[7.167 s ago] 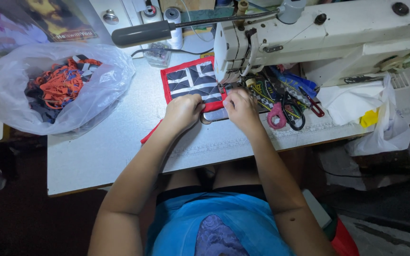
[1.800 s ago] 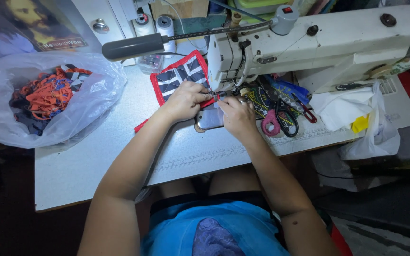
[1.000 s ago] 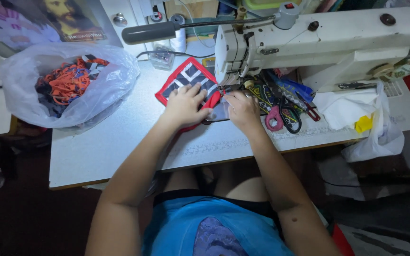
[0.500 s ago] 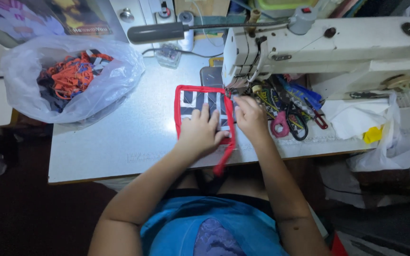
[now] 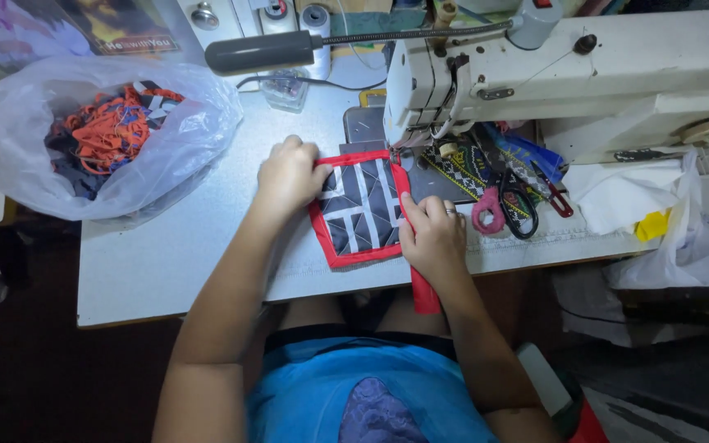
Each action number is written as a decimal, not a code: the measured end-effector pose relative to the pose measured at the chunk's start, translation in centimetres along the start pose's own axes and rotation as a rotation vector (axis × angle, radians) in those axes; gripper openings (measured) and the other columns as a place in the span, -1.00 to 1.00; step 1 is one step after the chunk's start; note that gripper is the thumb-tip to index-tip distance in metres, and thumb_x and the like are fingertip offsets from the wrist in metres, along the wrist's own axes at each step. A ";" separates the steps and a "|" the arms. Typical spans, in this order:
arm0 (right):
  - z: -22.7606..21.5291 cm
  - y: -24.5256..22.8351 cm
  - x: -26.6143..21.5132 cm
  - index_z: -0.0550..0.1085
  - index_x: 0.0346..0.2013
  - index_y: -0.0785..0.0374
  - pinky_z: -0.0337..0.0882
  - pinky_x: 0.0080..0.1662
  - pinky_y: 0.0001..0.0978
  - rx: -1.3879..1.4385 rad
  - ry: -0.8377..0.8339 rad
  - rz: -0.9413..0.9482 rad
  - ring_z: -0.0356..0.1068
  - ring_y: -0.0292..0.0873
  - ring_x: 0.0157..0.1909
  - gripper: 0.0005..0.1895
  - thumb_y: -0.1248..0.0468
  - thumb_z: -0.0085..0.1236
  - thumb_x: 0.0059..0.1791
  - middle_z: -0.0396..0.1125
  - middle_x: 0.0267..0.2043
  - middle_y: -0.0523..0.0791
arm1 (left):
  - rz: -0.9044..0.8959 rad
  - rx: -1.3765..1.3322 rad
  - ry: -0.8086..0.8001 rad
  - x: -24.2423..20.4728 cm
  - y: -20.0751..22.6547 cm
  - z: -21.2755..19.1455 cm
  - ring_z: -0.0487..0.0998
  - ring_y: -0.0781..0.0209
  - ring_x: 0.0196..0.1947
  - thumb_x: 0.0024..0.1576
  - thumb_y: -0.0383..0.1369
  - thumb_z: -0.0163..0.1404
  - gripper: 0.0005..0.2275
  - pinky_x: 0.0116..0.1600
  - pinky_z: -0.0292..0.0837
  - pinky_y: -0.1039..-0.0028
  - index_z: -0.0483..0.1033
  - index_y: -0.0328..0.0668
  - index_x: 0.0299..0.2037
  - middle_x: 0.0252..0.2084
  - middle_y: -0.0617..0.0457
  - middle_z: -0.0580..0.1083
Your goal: Finalizing the construction of a potholder by sewing the edges and trimming excess fabric with scissors.
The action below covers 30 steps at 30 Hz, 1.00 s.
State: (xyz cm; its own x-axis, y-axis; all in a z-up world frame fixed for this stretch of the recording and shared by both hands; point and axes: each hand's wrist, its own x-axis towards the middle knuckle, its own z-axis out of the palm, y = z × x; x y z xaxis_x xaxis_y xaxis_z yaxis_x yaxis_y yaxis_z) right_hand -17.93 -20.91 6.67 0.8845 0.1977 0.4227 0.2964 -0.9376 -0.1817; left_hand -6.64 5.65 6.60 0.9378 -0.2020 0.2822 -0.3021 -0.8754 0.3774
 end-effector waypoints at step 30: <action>1.5 0.6 -0.2 0.61 0.05 0.15 0.45 -0.18 -0.04 -0.015 0.038 0.015 0.42 0.04 -0.10 -0.60 0.17 0.06 -0.04 0.34 -0.26 -0.10 | -0.169 -0.565 -0.403 -0.9 1.9 -7.9 0.58 -0.24 0.00 0.18 -0.49 -0.02 -0.82 0.08 0.44 0.09 0.63 -0.20 -0.09 -0.16 -0.22 0.58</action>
State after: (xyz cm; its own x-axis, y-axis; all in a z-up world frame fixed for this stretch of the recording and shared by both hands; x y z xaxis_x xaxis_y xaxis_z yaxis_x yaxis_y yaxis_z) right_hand -17.40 -21.05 5.11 0.8744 0.1729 0.4533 0.2775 -0.9447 -0.1749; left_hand -9.41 7.60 14.07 0.9368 -0.3257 -0.1279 -0.0865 -0.5697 0.8173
